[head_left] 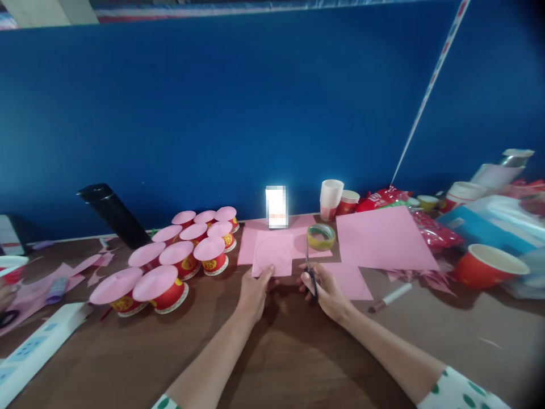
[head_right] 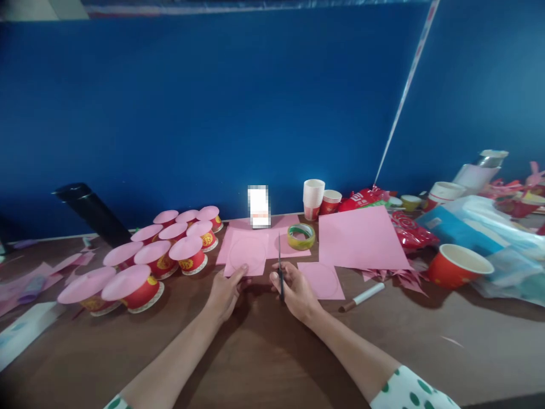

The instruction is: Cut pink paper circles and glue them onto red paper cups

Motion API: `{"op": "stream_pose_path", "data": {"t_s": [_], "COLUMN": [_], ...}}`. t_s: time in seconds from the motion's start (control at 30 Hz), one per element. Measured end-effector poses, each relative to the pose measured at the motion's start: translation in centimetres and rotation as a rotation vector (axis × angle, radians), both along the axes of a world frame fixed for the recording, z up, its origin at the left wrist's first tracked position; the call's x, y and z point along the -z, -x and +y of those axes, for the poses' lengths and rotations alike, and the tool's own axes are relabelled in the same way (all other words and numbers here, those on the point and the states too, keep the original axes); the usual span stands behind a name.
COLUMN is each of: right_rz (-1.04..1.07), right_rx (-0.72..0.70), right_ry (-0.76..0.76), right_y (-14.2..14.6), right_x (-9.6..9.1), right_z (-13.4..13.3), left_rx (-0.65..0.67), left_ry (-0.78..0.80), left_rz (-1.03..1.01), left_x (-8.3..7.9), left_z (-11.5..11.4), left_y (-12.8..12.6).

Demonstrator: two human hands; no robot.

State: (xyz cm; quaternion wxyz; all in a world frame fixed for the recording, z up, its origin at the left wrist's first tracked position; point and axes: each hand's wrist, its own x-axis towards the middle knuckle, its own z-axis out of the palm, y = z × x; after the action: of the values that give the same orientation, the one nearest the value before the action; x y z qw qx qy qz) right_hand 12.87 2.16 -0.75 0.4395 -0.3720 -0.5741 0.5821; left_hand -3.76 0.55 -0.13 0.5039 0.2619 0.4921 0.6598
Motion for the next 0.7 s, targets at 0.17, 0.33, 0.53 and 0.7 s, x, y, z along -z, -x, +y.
{"op": "stream_pose_path", "data": {"t_s": [0.17,0.33,0.53,0.7], "right_rz": [0.003,0.001,-0.029,-0.035], "right_rx": [-0.034,-0.053,-0.068,-0.068], "right_ry": [0.009,0.007,0.006,0.014], "right_y": [0.06,0.03,0.01,0.05], "right_x": [0.19,0.28,0.3,0.31], "right_z": [-0.04,-0.03,-0.02,-0.01], "left_rx": [-0.017,0.011,0.007,0.011], "left_ry": [-0.005,-0.019,-0.003,-0.002], "left_rz": [-0.007,-0.006,0.002,0.017], "left_x": [-0.26,-0.15,-0.27,-0.23], "left_z": [-0.14,-0.18,-0.18,-0.22], "left_y": [-0.23,-0.12,-0.1,-0.12]}}
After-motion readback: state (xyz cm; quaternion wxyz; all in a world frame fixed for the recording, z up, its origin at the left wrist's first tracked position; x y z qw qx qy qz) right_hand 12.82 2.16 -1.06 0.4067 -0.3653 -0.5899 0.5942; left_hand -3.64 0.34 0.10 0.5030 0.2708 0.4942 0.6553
